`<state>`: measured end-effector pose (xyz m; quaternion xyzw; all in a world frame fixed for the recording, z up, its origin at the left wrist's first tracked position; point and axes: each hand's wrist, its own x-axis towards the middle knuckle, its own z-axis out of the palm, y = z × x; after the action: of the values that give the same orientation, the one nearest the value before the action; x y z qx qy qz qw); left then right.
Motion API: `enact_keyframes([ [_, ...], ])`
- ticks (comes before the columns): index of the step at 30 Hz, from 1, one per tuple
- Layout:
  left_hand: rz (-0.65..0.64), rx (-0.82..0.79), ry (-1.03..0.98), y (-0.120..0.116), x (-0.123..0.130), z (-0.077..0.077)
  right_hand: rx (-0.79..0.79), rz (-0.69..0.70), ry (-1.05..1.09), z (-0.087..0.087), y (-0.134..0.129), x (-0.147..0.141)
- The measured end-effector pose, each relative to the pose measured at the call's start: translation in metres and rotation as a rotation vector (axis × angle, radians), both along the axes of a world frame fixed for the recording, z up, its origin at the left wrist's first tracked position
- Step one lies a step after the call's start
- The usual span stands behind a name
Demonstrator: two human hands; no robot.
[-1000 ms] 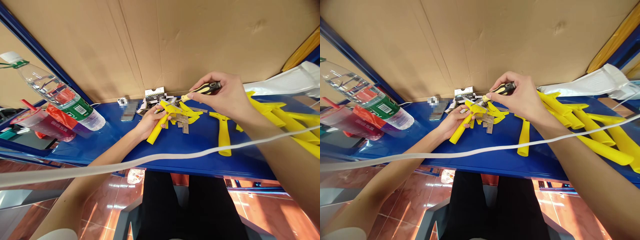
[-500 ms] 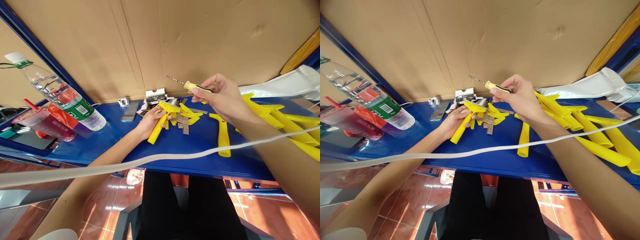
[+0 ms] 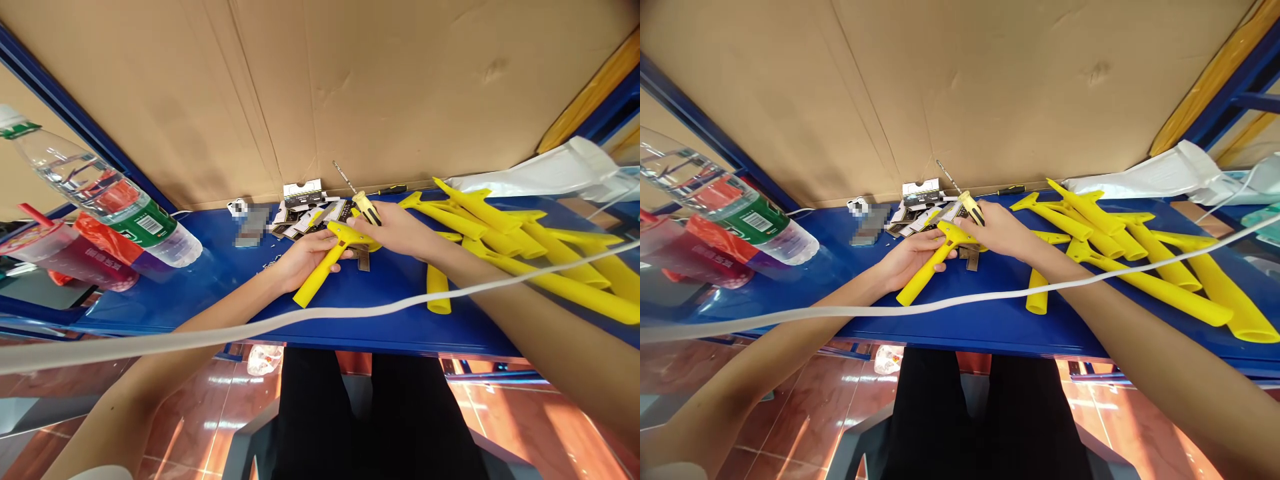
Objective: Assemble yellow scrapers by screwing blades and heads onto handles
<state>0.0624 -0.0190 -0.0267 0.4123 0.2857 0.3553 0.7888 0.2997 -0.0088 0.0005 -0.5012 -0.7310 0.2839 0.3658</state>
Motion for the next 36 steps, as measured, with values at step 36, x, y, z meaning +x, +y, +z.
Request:
enact_keyframes([
  [36,0.119,0.056,-0.091,0.003,0.004,-0.01,-0.474,0.142,0.643,0.002,-0.007,0.0],
])
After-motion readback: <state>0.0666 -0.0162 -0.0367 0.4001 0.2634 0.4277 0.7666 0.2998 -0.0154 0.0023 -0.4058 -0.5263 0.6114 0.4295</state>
